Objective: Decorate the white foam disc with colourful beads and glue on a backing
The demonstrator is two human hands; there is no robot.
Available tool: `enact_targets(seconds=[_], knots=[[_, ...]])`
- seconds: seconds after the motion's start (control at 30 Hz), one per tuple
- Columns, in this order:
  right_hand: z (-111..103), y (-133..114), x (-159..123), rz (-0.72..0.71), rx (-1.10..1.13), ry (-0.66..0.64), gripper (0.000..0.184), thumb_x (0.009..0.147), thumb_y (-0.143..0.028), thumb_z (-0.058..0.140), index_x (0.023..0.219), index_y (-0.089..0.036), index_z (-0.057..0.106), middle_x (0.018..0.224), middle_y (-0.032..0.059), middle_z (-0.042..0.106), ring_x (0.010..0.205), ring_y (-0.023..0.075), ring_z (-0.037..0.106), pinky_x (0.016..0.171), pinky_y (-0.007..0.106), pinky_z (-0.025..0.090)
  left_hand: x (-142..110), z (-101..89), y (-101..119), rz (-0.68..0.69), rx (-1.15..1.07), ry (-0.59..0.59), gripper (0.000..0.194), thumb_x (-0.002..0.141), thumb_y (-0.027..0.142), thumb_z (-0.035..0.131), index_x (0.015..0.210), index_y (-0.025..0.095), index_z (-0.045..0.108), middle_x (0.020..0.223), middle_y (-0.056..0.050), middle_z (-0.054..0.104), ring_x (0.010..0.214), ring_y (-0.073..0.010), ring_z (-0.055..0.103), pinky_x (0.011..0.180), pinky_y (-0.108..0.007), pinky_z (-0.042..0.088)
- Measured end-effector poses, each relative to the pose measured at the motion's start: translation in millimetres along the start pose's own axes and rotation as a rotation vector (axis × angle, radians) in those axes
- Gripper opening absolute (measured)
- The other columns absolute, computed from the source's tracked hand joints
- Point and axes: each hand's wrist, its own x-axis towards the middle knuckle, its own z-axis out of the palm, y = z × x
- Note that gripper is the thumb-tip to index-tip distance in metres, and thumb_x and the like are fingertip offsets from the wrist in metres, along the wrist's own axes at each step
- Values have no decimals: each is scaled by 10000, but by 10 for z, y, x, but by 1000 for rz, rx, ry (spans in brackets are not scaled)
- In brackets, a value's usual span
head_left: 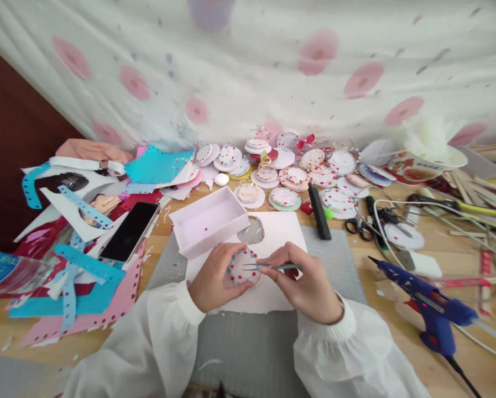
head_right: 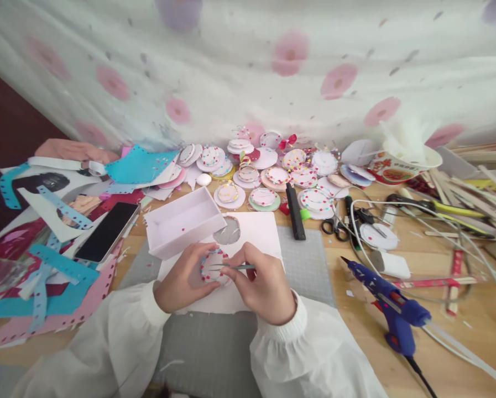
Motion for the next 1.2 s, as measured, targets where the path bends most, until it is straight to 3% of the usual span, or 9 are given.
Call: enact_targets(seconds=[0.47, 0.67, 0.87, 1.1, 1.2], knots=[[60, 29, -48, 46, -98, -154, 118, 816, -221, 636, 795, -229, 520, 822, 13, 699, 577, 106, 599, 482, 223, 444, -27, -18, -11, 33, -38, 27, 577, 781, 340, 663, 1276, 192, 406, 1146, -119, 593, 1064, -264, 563, 906, -404, 452], [118, 41, -54, 31, -100, -132, 118, 809, -184, 639, 795, -225, 529, 793, 11, 695, 649, 116, 633, 511, 214, 453, -35, -12, -16, 50, -45, 26, 584, 783, 308, 659, 1289, 189, 395, 1163, -124, 592, 1077, -267, 563, 912, -407, 451], [125, -13, -29, 16, 23, 45, 157, 775, -129, 664, 744, -214, 536, 731, 12, 685, 606, 112, 627, 462, 198, 419, -37, -14, -18, 16, -52, -1, 590, 781, 315, 665, 1283, 189, 382, 1169, -121, 573, 1089, -258, 546, 923, -400, 445], [51, 47, 44, 165, 402, 394, 223, 717, -156, 728, 690, -198, 511, 653, -11, 639, 676, 160, 676, 604, 261, 516, -18, -41, -90, -73, -146, -95, 619, 726, 305, 710, 1257, 202, 408, 1194, -109, 550, 1123, -263, 519, 961, -400, 430], [-9, 78, 101, 244, 551, 527, 265, 666, -213, 774, 661, -188, 511, 630, -19, 622, 596, 113, 631, 545, 211, 473, -2, -56, -160, -101, -193, -110, 655, 691, 275, 734, 1257, 198, 412, 1212, -113, 544, 1148, -269, 510, 984, -407, 420]])
